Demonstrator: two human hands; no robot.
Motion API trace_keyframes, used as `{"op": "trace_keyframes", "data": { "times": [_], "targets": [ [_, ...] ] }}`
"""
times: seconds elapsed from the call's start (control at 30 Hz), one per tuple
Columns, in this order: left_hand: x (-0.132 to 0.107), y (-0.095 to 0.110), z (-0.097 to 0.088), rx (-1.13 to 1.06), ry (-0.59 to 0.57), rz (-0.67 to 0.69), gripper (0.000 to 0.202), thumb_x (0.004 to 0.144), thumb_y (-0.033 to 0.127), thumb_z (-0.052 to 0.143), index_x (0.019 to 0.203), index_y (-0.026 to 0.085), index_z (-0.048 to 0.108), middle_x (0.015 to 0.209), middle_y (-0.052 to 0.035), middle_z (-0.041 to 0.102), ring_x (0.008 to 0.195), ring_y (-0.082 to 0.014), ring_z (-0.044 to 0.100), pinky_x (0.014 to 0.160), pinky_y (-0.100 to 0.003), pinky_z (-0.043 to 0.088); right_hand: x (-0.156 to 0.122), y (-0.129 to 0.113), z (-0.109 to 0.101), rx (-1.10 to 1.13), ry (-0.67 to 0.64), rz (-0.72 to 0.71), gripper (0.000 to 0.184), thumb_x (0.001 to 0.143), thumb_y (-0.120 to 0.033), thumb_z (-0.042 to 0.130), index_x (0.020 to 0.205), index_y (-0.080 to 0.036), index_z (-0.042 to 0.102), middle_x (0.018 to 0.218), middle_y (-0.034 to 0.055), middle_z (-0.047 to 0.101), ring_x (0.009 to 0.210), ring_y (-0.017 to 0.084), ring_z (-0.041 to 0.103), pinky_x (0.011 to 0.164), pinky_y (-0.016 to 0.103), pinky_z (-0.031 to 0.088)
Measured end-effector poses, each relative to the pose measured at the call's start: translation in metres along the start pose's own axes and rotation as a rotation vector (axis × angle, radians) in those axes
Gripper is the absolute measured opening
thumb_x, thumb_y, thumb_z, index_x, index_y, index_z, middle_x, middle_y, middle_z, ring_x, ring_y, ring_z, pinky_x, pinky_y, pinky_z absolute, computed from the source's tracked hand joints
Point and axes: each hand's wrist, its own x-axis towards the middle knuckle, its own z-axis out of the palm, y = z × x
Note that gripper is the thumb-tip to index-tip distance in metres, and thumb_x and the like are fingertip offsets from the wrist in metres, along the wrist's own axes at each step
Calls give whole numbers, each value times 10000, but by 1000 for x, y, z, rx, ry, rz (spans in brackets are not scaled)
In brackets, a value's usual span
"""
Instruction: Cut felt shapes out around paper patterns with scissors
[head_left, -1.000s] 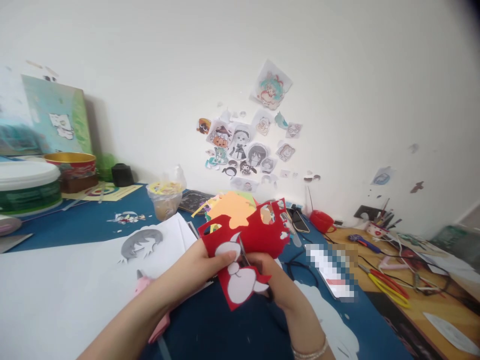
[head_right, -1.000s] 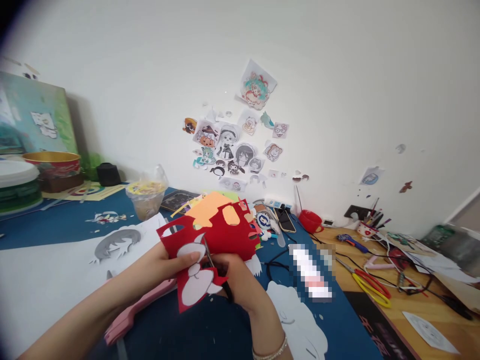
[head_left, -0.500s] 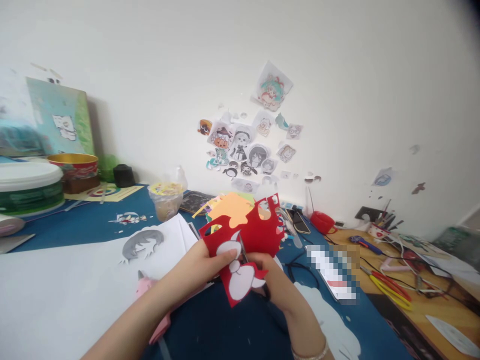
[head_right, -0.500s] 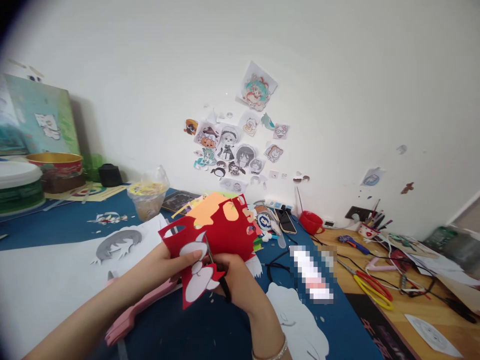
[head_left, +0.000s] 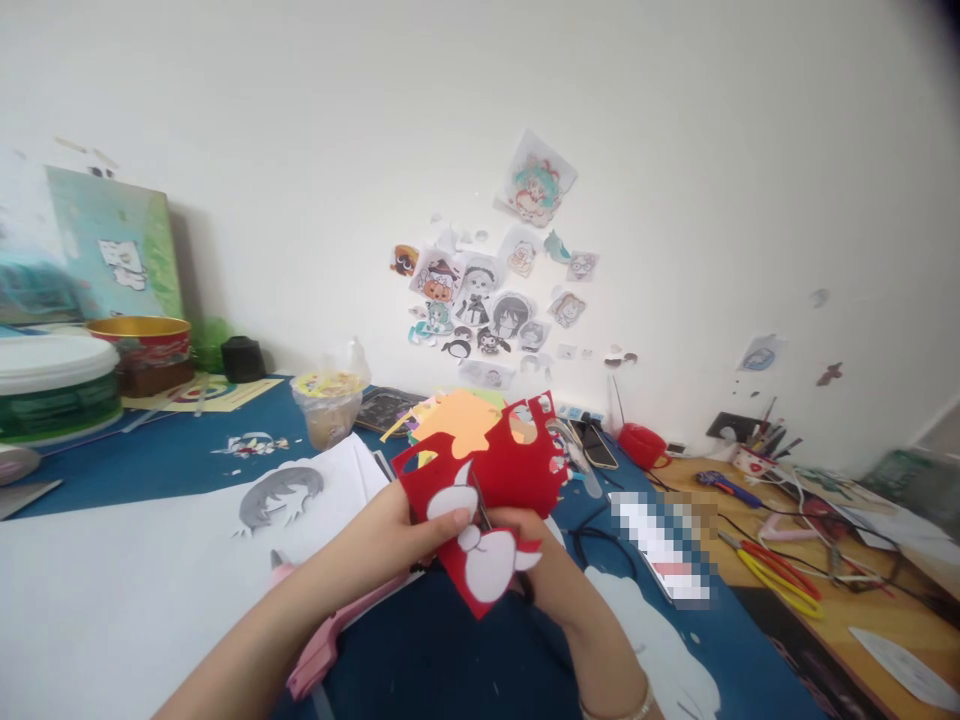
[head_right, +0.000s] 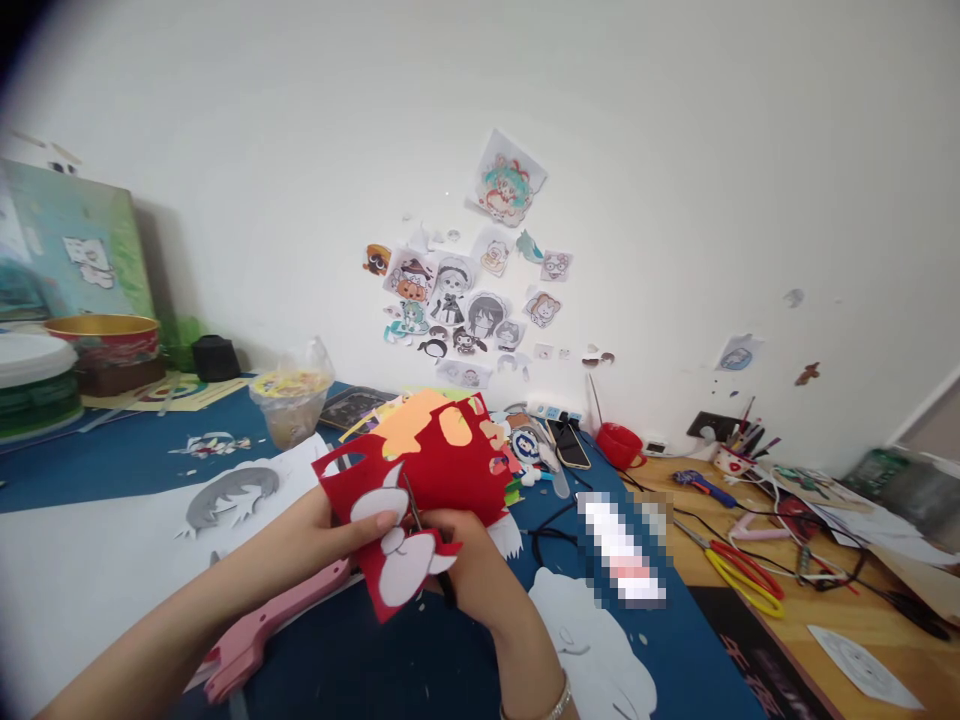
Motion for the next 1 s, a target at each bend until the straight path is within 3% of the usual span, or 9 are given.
{"op": "trace_keyframes", "data": {
  "times": [0.13,0.37,0.47,0.6,1.0],
  "targets": [
    [1,-1,2,10,2,-15,462,690,521,619,996,176,604,934,-50,704,813,-225,631,603,-256,479,0,2,-1,-26,8,-43,261,825,-313,575,1013,-176,694,859,67,703,761,208,622,727,338,488],
    [4,-8,3,-40,53,-42,439,723,592,532,748,157,582,597,-16,628,518,-142,526,475,-230,391,0,-3,0,-37,22,-61,287,826,-336,584,1051,-188,682,946,81,700,831,229,633,774,363,495],
    [5,-7,8,-106,113,-25,415,719,566,555,775,158,609,669,-36,675,592,-177,586,518,-250,440,0,-6,0,-42,16,-45,319,808,-364,605,1058,-181,679,981,93,694,860,241,633,792,379,499],
    [3,-2,12,-238,171,7,422,703,505,611,956,169,635,911,-49,717,875,-242,636,700,-289,506,1,-5,0,-23,-25,-65,382,741,-378,676,1059,-166,678,984,97,696,905,259,629,859,404,475],
    [-1,5,18,-314,240,-34,430,658,486,661,946,166,654,903,-65,731,858,-270,660,713,-330,531,0,-9,2,-5,12,-51,390,739,-421,662,1027,-160,693,971,97,696,893,260,634,846,401,482]
  ]
}}
